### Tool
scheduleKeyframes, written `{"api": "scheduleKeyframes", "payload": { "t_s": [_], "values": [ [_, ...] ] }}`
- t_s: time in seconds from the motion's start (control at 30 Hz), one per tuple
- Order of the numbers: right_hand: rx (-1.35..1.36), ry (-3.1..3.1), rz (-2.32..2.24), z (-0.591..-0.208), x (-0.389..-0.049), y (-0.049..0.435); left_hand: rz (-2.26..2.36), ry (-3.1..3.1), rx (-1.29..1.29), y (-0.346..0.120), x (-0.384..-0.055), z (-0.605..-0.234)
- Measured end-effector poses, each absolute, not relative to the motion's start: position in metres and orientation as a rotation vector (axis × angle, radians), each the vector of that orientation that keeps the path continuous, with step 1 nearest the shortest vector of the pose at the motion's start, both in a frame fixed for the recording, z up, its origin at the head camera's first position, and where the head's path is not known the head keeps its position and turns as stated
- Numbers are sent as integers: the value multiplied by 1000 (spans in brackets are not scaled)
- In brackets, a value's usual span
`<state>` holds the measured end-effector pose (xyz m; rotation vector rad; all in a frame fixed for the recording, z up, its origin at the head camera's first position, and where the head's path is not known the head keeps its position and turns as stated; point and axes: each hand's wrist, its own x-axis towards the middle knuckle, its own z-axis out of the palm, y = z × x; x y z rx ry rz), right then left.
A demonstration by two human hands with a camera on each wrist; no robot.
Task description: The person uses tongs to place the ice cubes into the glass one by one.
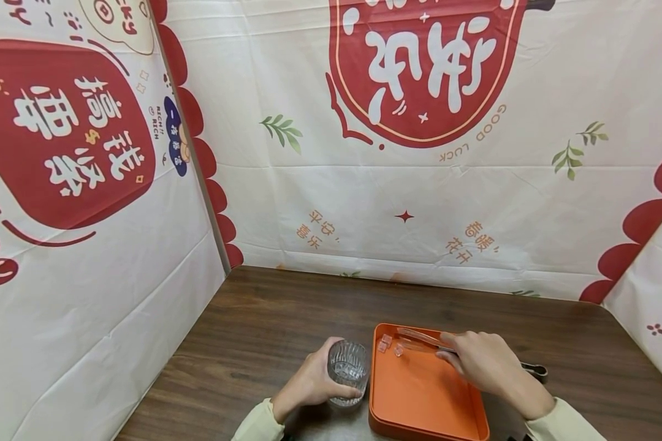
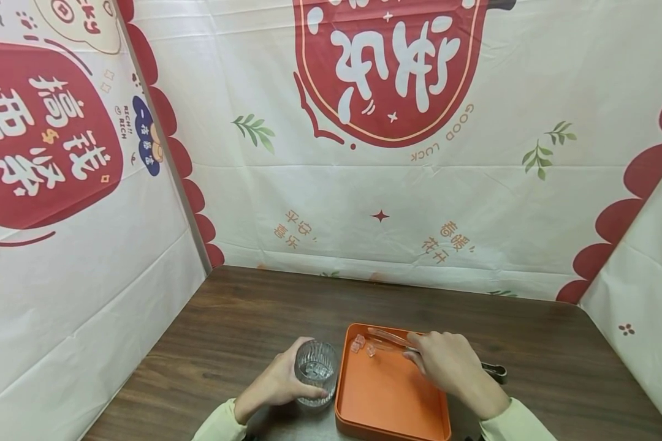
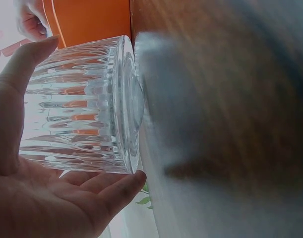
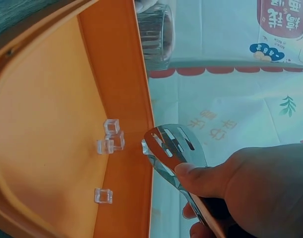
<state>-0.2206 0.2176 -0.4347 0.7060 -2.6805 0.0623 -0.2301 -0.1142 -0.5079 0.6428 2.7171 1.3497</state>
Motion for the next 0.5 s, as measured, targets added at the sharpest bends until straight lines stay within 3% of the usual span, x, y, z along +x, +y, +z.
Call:
{"api": "scheduleKeyframes", "payload": {
  "t_s": [0.5],
  "values": [
    [725,-2614,50,-427,-215,215,1342,2724,641,-114,-230,-508]
  ]
}}
